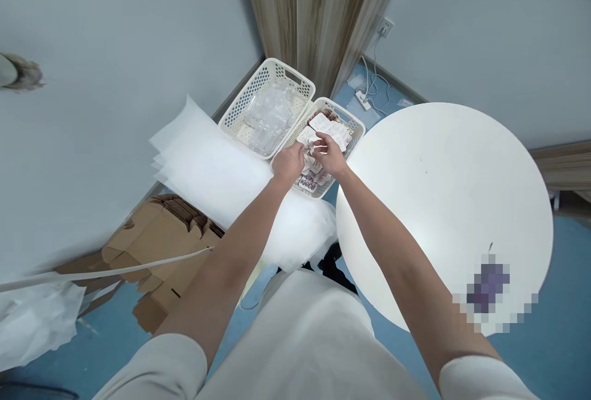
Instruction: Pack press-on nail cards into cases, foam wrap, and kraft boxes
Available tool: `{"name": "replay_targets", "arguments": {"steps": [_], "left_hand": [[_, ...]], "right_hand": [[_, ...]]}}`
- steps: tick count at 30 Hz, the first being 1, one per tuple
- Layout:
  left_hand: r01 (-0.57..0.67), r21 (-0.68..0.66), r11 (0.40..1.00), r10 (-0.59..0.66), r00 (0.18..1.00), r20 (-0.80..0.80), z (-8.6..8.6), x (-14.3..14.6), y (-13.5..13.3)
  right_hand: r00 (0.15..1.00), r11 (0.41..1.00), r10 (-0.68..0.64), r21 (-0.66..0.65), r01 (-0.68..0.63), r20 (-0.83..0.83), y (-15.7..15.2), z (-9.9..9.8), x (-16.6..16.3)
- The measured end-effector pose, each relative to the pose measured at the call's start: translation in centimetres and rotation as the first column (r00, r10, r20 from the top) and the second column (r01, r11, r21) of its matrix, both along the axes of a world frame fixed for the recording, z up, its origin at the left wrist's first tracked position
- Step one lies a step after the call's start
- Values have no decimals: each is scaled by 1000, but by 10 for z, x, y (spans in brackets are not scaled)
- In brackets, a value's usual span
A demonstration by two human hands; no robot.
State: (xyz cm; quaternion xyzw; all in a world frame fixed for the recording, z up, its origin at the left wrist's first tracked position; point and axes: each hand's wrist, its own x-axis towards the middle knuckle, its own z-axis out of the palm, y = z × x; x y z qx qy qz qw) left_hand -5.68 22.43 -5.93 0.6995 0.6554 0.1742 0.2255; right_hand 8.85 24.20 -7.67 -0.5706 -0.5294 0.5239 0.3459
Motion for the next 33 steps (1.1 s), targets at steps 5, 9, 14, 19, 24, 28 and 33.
{"name": "replay_targets", "arguments": {"steps": [5,9,14,19,24,28,33], "left_hand": [[-160,-37,986,162,900,404,12,7,-24],[-206,-241,948,317,628,711,20,18,-42],[-44,-509,860,494,324,807,39,49,-71],[172,-548,819,480,320,817,53,86,-113],[279,-502,819,328,491,807,63,111,-149],[376,-429,821,133,604,785,72,133,-171],[469,-423,776,31,640,767,84,167,-200]], "right_hand": [[987,990,-141,32,139,73,-22,23,17],[977,978,-205,-56,202,-57,-56,44,31],[955,972,-224,-120,203,-197,-113,67,54],[918,945,-323,-138,297,-231,-174,78,94],[917,942,-330,-137,306,-225,-229,85,141],[953,970,-235,-114,216,-191,-265,95,178],[924,947,-321,-79,311,-208,-301,95,219]]}}
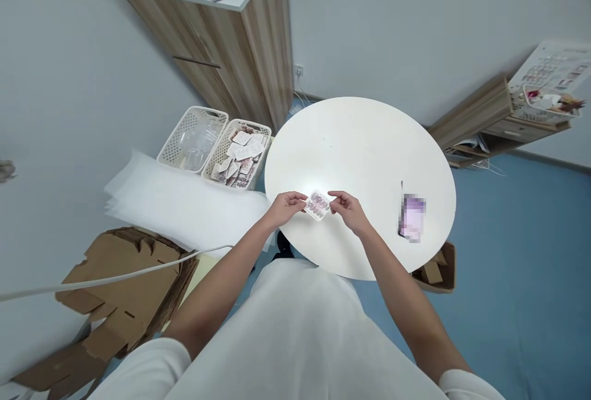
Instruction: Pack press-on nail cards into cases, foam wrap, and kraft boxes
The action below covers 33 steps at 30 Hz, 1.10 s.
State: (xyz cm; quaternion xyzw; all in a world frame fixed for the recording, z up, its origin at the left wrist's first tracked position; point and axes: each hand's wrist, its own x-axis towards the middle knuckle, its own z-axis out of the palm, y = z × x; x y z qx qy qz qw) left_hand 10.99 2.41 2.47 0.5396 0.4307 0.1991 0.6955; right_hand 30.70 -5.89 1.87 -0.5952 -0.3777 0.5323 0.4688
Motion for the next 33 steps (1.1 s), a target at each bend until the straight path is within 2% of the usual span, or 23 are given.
{"name": "replay_targets", "arguments": {"steps": [7,10,14,19,23,26,30,33], "left_hand": [[219,62,974,-215,975,-62,12,46,-44],[257,97,962,-252,966,-58,10,62,-58],[236,73,969,-233,971,-51,3,78,-69],[237,71,969,-231,969,-84,2,91,-76],[286,101,953,-276,956,-100,3,98,-80],[342,180,922,-322,937,-131,2,99,-80],[416,406,814,-346,908,-236,-3,97,-76],[455,452,767,-350,888,-299,-7,96,-73]], "right_hand": [[984,982,-179,60,180,-10,-45,-10,37],[976,974,-216,56,218,-37,-65,-17,49],[988,988,-140,54,144,-72,-94,-18,65],[993,998,5,61,-12,120,-119,-13,76],[981,999,-8,49,-2,195,-121,-18,79],[980,999,-42,40,35,192,-120,-22,82],[985,1000,-22,22,19,173,-120,-23,86],[985,1000,5,19,-8,173,-118,-24,86]]}}
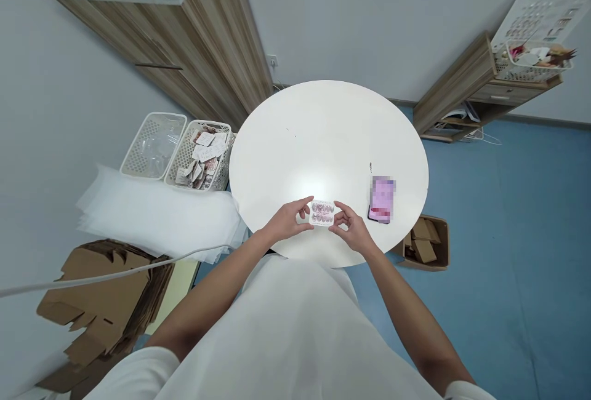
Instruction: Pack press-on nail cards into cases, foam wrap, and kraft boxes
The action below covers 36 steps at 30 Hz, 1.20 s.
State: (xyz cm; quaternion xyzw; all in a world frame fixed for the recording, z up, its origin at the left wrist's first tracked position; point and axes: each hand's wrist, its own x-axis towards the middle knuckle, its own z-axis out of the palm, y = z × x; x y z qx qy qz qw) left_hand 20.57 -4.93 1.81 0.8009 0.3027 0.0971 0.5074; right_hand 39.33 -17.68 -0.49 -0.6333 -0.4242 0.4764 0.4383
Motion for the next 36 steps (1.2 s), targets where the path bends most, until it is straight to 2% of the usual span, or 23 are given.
{"name": "replay_targets", "arguments": {"steps": [8,13,21,25,29,32,36], "left_hand": [[8,60,998,-7,1000,-12,-8,-8,3],[86,156,984,-82,996,-27,-16,-18,11],[168,167,972,-166,986,-26,-23,-31,38],[160,145,976,-161,987,-5,-26,-45,58],[150,158,976,-148,989,-23,-30,-67,85],[137,225,965,-122,990,-76,-35,-86,109],[129,352,927,-42,969,-244,-43,-108,141]], "right_hand": [[998,999,44,9,-44,55,8,-6,-11],[986,996,93,-22,-91,137,11,-9,-18],[989,1000,16,-21,-13,145,31,-9,-41],[987,999,3,-51,5,158,49,-4,-57],[978,997,21,-82,-4,208,76,-9,-79],[957,995,46,-95,-19,288,102,-18,-97],[888,990,124,-111,-83,443,142,-33,-120]]}}
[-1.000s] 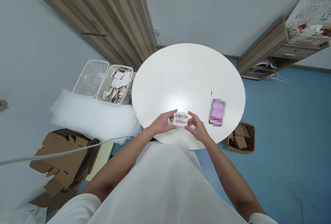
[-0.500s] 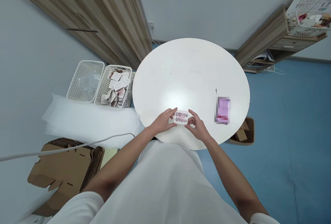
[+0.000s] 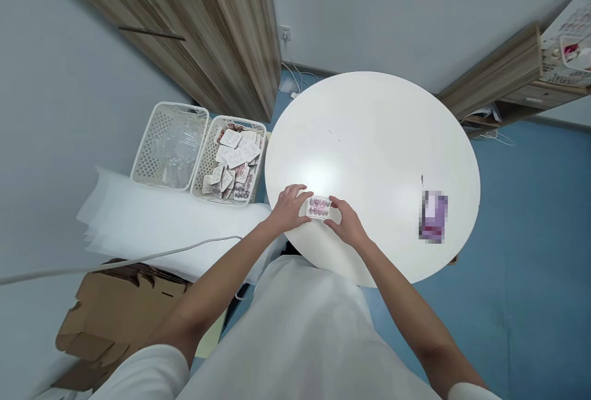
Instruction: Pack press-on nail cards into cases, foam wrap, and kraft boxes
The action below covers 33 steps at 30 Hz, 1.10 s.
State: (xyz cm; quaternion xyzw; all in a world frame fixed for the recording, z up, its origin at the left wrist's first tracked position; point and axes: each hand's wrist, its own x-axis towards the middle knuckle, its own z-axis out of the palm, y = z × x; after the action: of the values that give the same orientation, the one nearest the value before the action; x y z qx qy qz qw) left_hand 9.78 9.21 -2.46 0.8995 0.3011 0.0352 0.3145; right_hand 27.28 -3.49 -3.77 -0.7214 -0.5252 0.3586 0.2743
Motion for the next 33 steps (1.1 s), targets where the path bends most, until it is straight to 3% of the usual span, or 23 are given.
{"name": "replay_targets", "arguments": {"steps": [5,14,24,33], "left_hand": [[-15,119,993,33,988,-152,-13,-18,37],[-26,150,988,63,966,-250,-29,-18,95],[-59,148,987,100,953,-286,-40,-17,124],[-40,129,991,80,943,-324,-44,-20,123]], "right_hand": [[982,995,101,-19,-99,163,54,-19,-21],[908,985,166,-25,-170,385,121,-46,-27],[904,992,105,-107,-67,415,151,-57,-37],[908,983,95,-180,-22,408,150,-56,-42]]}}
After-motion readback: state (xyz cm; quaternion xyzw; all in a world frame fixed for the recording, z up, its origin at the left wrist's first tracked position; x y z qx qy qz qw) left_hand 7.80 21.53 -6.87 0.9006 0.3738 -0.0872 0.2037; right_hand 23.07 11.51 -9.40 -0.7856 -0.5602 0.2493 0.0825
